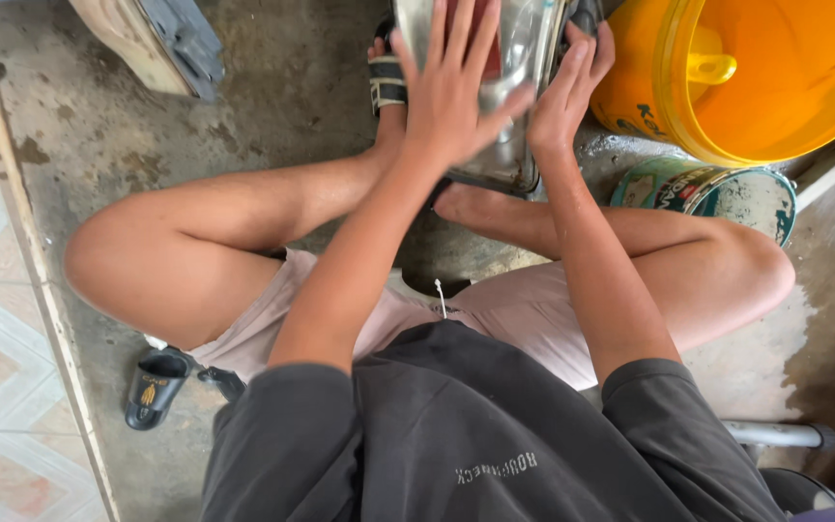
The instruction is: The person scrubs a car headlight with a red abrasive pad, moving it in circular and back-and-forth motions across the surface. The person occasionally pauses to wipe the headlight with their hand.
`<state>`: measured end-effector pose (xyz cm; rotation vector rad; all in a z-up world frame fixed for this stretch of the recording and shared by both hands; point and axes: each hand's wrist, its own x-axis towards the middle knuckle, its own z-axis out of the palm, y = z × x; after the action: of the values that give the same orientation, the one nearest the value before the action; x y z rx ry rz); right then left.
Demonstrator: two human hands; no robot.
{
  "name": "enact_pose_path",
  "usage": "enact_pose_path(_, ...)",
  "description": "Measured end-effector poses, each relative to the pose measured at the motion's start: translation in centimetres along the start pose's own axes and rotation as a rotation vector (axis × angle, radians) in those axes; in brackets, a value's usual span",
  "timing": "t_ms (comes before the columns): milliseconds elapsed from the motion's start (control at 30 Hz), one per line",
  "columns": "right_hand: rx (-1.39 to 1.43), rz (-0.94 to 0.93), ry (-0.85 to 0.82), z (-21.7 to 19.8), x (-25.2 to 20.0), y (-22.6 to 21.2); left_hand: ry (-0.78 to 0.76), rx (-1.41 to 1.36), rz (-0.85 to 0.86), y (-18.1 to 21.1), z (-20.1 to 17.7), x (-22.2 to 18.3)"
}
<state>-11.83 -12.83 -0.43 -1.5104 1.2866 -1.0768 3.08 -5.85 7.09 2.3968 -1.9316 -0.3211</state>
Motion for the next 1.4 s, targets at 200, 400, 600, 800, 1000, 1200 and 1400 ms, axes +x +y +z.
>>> enact_pose_path(200, -0.049, -0.002, -0.011, 0.8, 0.0, 0.1, -0.088, -0.038, -0.065, -2.2, -0.3, 2.4)
enact_pose_path(400, -0.100, 0.017, 0.016, 0.1, 0.2, -1.4, -0.019, -0.026, -0.029, 0.1, 0.7, -0.3)
enact_pose_path(600, -0.120, -0.006, 0.000, 1.1, -0.2, -0.8, -0.110, 0.003, -0.074, -1.3, -0.8, 2.6)
enact_pose_path(800, -0.227, -0.067, -0.001, 0.3, 1.0, 0.0, -0.019, 0.101, 0.065, 0.3, 3.0, -0.3)
enact_pose_path(1000, -0.186, 0.008, -0.005, 1.0, -0.2, -2.3, -0.182, -0.009, -0.083, -0.8, -2.0, 2.9)
enact_pose_path(1200, -0.116, 0.084, 0.014, 0.9, 0.3, -2.7, 0.198, -0.243, 0.084, 0.2, 3.9, -2.8)
enact_pose_path(1400, -0.142, -0.014, 0.006, 0.7, 0.2, -1.4, -0.066, -0.031, -0.128, -1.7, 0.6, 4.5)
